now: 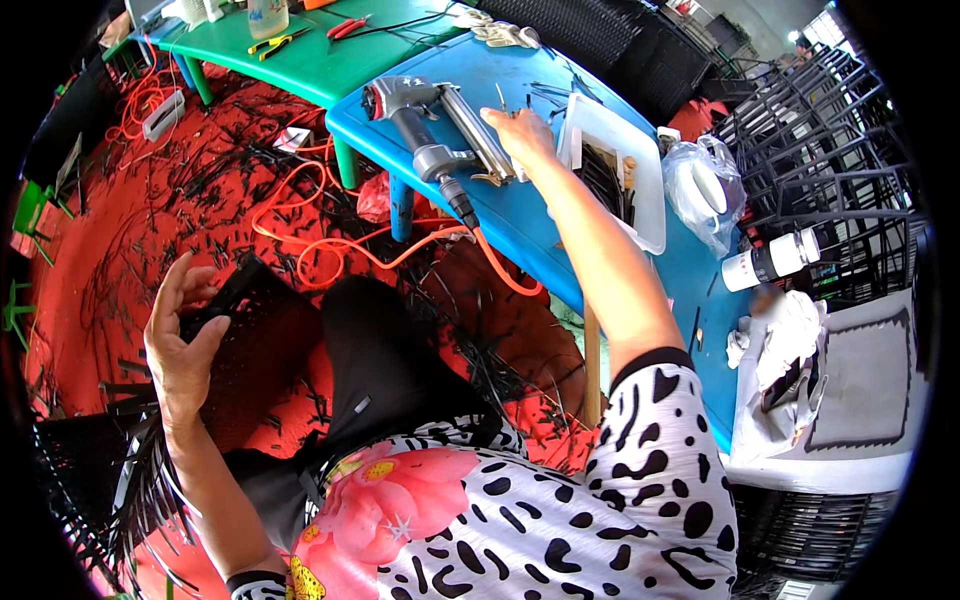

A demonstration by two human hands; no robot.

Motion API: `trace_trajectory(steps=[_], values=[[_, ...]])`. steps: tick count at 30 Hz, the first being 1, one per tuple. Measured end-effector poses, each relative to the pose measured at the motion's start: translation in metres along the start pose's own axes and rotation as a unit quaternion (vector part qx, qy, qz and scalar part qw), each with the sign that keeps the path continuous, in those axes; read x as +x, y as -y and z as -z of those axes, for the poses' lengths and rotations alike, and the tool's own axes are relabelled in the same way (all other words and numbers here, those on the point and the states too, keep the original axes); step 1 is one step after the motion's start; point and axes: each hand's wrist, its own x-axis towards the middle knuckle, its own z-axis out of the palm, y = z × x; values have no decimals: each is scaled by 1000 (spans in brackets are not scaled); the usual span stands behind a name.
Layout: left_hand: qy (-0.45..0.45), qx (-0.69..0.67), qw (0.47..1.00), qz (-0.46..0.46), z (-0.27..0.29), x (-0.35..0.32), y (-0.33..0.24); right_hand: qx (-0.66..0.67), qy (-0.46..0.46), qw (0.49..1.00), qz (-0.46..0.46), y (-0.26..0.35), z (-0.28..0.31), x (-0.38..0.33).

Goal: The person sits on the floor and assembles a black plastic chair by inserting black plastic strips into a frame. They use a pneumatic nail gun to secure the strips in place, repeatedly picking up strips and firing the tool.

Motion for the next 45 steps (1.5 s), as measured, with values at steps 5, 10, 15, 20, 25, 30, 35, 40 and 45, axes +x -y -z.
trace_trajectory(steps=[5, 10, 15, 20, 25, 30, 35, 40, 45], values=[[14, -6, 1000, 6, 7, 7, 6, -91, -64, 992, 52, -17, 5, 4], [21, 3, 1000, 23, 12, 8, 12, -240, -205, 930, 188, -58, 48, -8], [42, -13, 999, 24, 19, 19, 25, -116, 48, 992, 31, -108, 60, 15], [48, -9, 998, 29, 22, 16, 29, -119, 130, 981, 79, -108, 102, 29], [51, -8, 998, 29, 21, 13, 28, -227, 152, 942, 195, -147, 131, 22], [58, -11, 998, 27, 19, 9, 26, -272, 100, 942, 168, -193, 152, -9], [52, 0, 998, 24, 22, 9, 29, -233, 129, 959, 101, -225, 177, -41], [59, 20, 998, 15, 22, 9, 28, -51, -69, 995, 44, -301, 207, -69], [48, 21, 999, 12, 15, 5, 21, -191, 34, 980, -49, -357, 165, -142]])
